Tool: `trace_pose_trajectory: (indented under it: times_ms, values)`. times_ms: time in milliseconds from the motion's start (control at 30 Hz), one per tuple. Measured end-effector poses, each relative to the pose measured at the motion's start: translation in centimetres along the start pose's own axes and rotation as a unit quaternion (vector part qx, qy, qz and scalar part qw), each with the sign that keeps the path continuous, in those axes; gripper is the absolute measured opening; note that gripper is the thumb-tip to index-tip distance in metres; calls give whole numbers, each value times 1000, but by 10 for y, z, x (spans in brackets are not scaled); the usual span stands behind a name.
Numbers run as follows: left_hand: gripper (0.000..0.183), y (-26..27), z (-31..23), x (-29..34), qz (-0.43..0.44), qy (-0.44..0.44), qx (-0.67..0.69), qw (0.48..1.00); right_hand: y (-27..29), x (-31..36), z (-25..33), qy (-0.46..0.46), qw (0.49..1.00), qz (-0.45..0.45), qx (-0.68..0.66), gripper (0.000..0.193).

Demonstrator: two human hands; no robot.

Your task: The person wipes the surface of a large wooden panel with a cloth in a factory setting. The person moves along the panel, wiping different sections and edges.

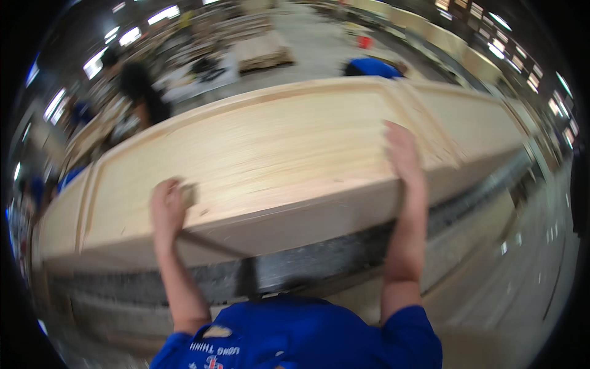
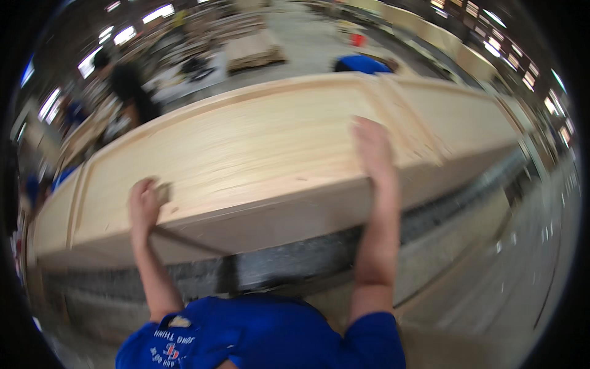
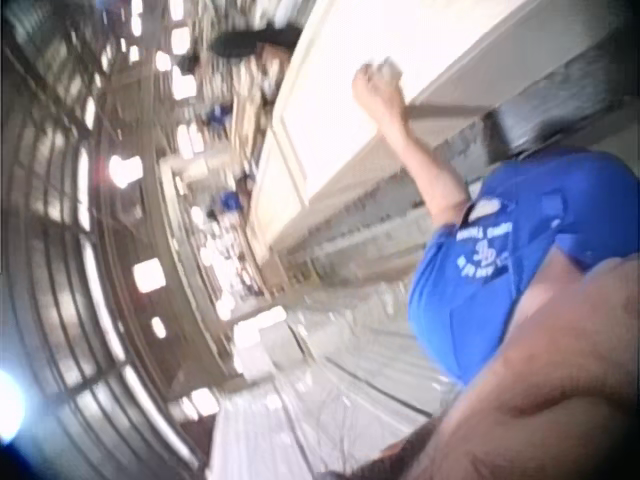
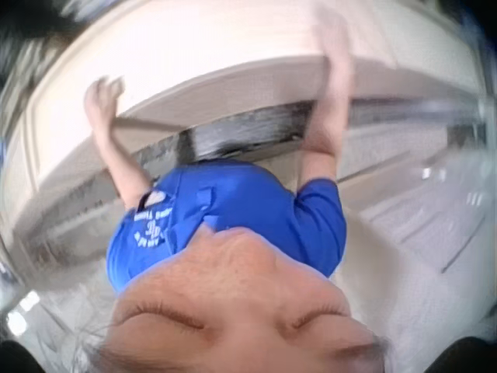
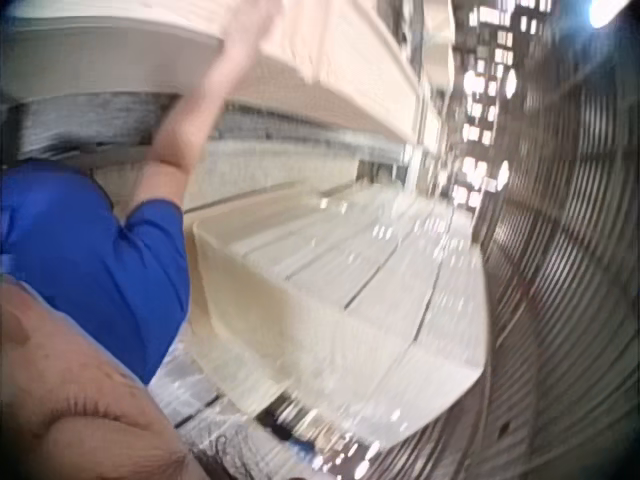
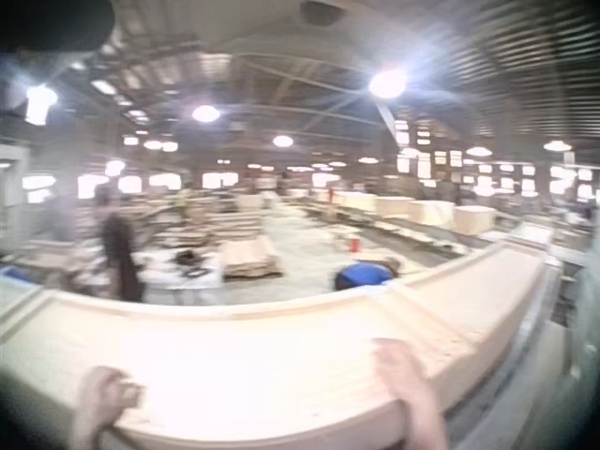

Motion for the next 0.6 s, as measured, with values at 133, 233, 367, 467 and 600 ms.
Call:
trace_pose_trajectory:
  times_ms: [133,233,367,467,600]
  values:
    - [24,6,1,7,57,81,24,995,-22,-8,-13,-85,994,73,-5,37]
    - [20,-1,-16,4,70,8,23,997,9,-9,-28,-70,995,73,-1,42]
    - [19,9,-4,13,70,-2,-24,997,-20,-15,-24,-132,986,93,-44,48]
    - [19,11,-21,16,43,-54,4,998,14,-15,-38,-151,985,83,-25,52]
    - [22,11,-22,18,44,-37,-8,998,0,-17,-5,63,982,80,161,46]
Point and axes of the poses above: each hand's wrist, its own x-axis away from the middle knuckle, its own y-axis out of the back of the hand, z = x × y, the point moved 7 cm from there along -x, towards the middle knuckle, and after that the axes turned 1 degree about -x, right-handed, at the moved point
